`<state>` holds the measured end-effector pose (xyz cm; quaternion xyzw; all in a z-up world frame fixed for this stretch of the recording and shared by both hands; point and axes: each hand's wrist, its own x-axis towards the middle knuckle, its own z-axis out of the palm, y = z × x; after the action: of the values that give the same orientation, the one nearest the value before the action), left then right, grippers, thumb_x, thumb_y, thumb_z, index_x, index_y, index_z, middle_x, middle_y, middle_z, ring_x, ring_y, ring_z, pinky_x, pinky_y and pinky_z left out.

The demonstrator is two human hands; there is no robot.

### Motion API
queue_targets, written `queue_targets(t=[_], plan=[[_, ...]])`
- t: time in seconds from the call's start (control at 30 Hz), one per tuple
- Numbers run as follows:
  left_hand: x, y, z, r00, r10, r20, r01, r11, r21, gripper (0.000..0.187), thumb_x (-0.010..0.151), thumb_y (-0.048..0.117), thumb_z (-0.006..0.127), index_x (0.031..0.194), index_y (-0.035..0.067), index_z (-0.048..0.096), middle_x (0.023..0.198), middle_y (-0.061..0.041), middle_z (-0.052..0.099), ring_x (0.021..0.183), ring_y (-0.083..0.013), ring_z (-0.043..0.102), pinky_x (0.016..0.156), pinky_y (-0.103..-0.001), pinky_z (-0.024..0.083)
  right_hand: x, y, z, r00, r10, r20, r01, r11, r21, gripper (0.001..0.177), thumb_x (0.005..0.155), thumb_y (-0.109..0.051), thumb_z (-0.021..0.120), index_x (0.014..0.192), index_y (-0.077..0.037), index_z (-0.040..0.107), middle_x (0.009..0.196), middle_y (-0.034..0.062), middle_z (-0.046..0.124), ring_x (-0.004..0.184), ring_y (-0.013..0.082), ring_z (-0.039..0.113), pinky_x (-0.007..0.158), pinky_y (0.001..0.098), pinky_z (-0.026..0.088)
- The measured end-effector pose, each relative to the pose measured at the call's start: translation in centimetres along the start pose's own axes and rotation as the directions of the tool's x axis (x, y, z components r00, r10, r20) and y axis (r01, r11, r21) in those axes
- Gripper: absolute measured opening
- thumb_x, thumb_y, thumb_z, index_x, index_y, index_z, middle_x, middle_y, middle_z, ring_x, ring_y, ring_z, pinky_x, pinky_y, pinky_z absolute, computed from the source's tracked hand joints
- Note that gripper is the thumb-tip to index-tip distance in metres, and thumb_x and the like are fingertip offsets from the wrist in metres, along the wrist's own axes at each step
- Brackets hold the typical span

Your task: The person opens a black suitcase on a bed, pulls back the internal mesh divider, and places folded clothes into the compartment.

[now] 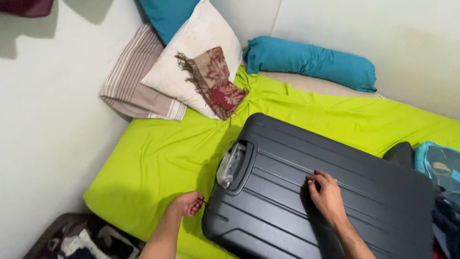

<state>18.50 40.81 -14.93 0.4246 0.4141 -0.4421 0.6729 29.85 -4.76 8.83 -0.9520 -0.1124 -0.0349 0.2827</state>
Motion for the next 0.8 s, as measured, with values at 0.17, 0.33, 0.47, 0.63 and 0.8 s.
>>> queue_targets(t=[0.17,0.33,0.47,0.63,0.8], plan=[[1.5,3.9,-0.3,0.993,-0.089,0.073,0.082,0.993,0.089,0.035,0.097,0.028,0.058,0.066,0.017,0.049,0.055,0.003,0.044,0.043,-0.0121,0.038,0.043,-0.029,0.027,1.6,0.2,0.6,0.996,-0.017,-0.085,0.011,0.998,-0.070,0.021,0.090,-0.019,0.066,0.104,-0.008,0.078,0.130,0.0178,0.067,0.121,0.0386,0.061,0.112,0.0508,0.042],[4.0,8.7,1.1,1.000,-0.017,0.017,0.014,0.984,0.179,0.035,0.097,0.027,0.057,0.064,0.020,0.046,0.053,0.004,0.042,0.042,-0.0110,0.035,0.042,-0.028,0.027,2.0,0.0,0.9,0.993,-0.004,-0.119,-0.001,0.999,-0.042,0.015,0.089,-0.014,0.066,0.098,-0.009,0.077,0.120,0.0150,0.070,0.114,0.0371,0.062,0.103,0.0481,0.049],[5.6,12.6,2.1,0.996,-0.035,0.077,0.019,0.981,0.192,0.036,0.096,0.024,0.056,0.063,0.021,0.044,0.051,0.006,0.040,0.040,-0.0088,0.032,0.041,-0.026,0.025,2.2,-0.2,1.0,0.993,-0.006,-0.121,-0.007,0.995,-0.102,0.014,0.085,-0.011,0.068,0.096,-0.009,0.076,0.112,0.0128,0.071,0.109,0.0350,0.063,0.104,0.0521,0.044],[7.7,16.6,3.3,0.999,0.046,-0.004,-0.043,0.975,0.219,0.036,0.094,0.027,0.049,0.059,0.020,0.042,0.050,0.003,0.039,0.038,-0.0115,0.029,0.038,-0.028,0.023,2.5,-0.6,1.2,0.990,-0.007,-0.141,-0.014,0.989,-0.147,0.014,0.082,-0.010,0.067,0.095,-0.008,0.073,0.108,0.0109,0.071,0.109,0.0338,0.063,0.109,0.0532,0.039],[9.8,21.3,5.9,0.987,0.095,-0.126,-0.083,0.992,0.095,0.034,0.094,0.025,0.055,0.061,0.019,0.048,0.050,0.003,0.037,0.039,-0.0140,0.030,0.040,-0.029,0.024,3.2,-1.2,0.5,0.989,0.026,-0.146,-0.047,0.989,-0.139,0.018,0.083,-0.010,0.066,0.099,-0.007,0.072,0.105,0.0105,0.071,0.106,0.0337,0.063,0.117,0.0552,0.035]])
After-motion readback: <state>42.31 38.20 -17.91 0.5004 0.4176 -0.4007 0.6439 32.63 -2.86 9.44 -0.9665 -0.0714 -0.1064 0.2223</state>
